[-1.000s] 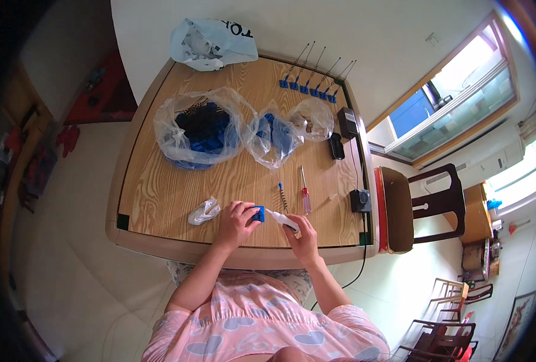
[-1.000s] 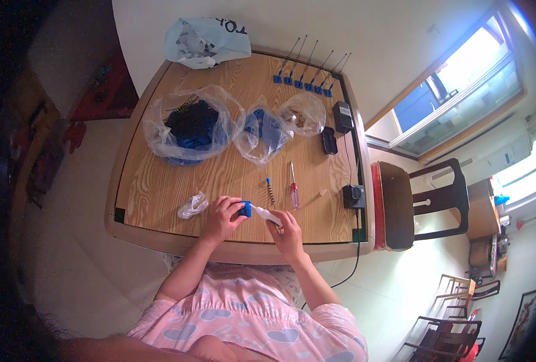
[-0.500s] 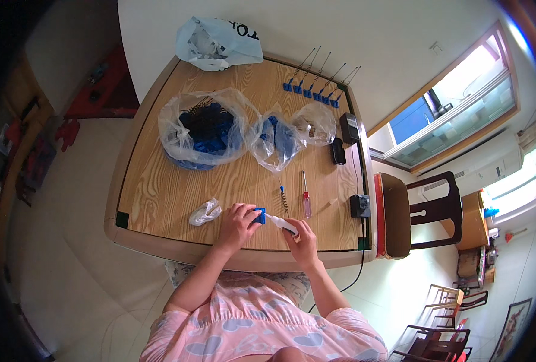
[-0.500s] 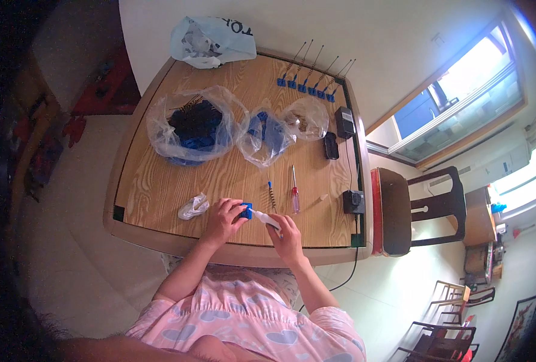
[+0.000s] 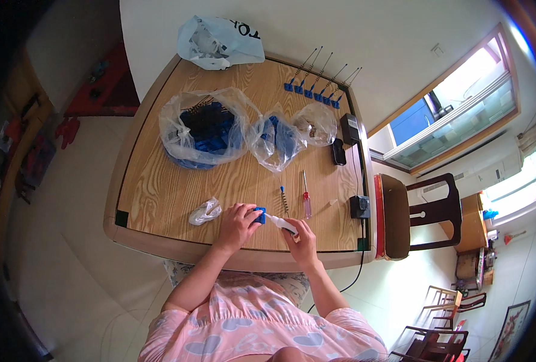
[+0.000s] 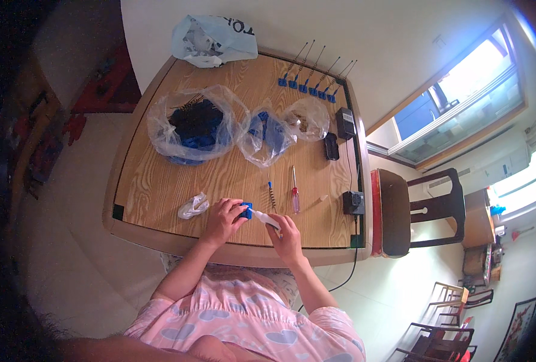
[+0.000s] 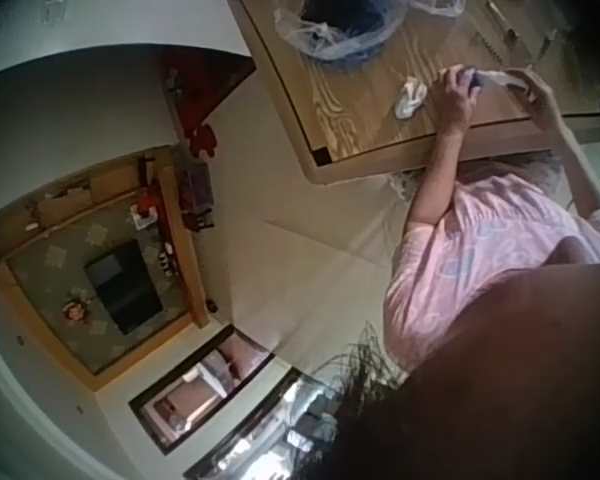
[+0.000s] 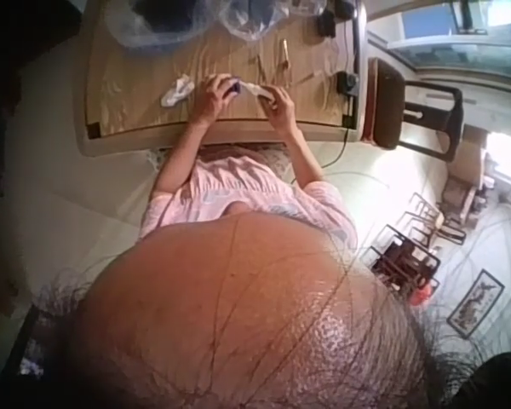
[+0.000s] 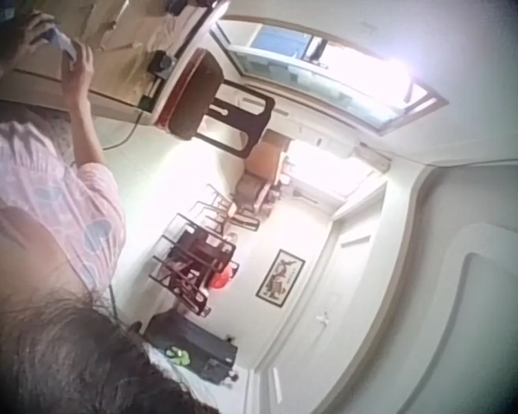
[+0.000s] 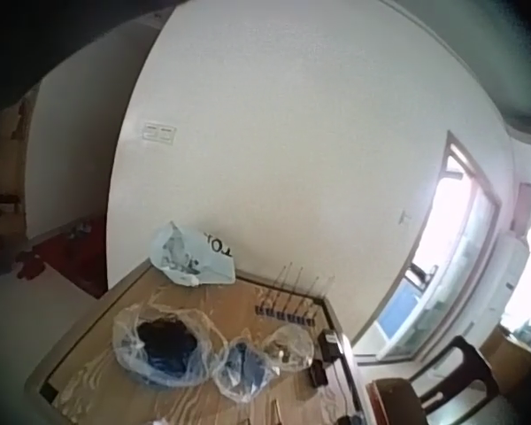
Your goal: The person assembles small electronic components and a coiled spring onto a thin metal rod by hand.
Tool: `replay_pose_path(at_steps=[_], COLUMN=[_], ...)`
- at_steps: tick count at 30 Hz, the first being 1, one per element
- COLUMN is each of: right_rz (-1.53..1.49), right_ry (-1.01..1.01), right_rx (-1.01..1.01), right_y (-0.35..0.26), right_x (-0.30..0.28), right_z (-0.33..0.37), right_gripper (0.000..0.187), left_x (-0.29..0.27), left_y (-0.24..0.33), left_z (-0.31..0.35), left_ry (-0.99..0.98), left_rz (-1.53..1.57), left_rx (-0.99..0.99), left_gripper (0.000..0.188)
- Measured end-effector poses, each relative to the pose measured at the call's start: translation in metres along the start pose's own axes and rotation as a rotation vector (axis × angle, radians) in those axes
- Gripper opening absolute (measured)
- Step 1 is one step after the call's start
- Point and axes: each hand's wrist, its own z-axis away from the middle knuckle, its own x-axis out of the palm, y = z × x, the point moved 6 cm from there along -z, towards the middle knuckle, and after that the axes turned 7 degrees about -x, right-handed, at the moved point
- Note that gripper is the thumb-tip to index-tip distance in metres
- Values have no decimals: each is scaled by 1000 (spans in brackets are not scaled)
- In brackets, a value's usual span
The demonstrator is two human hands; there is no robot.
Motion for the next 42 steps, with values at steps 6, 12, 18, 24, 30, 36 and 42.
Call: replay_pose_path(at_steps=[6, 12, 18, 24, 30, 36, 42], right_rz=[-1, -8, 2, 13, 13, 17, 28], right_ry=[-1, -8, 3, 17, 27, 26, 22], right_rx=[1, 5, -32, -51, -53, -56, -55], right_y=[-2, -3, -6, -8, -7, -6, -8], right_x=[-1, -1, -3, -4, -4, -4, -5], right_z=[0, 0, -1, -1, -1, 1, 1], right_gripper=[29, 29, 28, 27, 28, 29, 29], left_x=[1, 1, 3, 6, 6, 7, 2], left_y=[-1, -1, -2, -4, -4, -5, 1], left_z=[1, 0, 2, 3, 4, 4, 4], left_ry=[-3, 1, 7, -13, 14, -1, 24], left_rz=[4, 33, 78, 89, 106, 87, -29], left_rx=[1, -1, -15, -28, -21, -25, 38], left_gripper=[39, 39, 39, 39, 40, 40, 41])
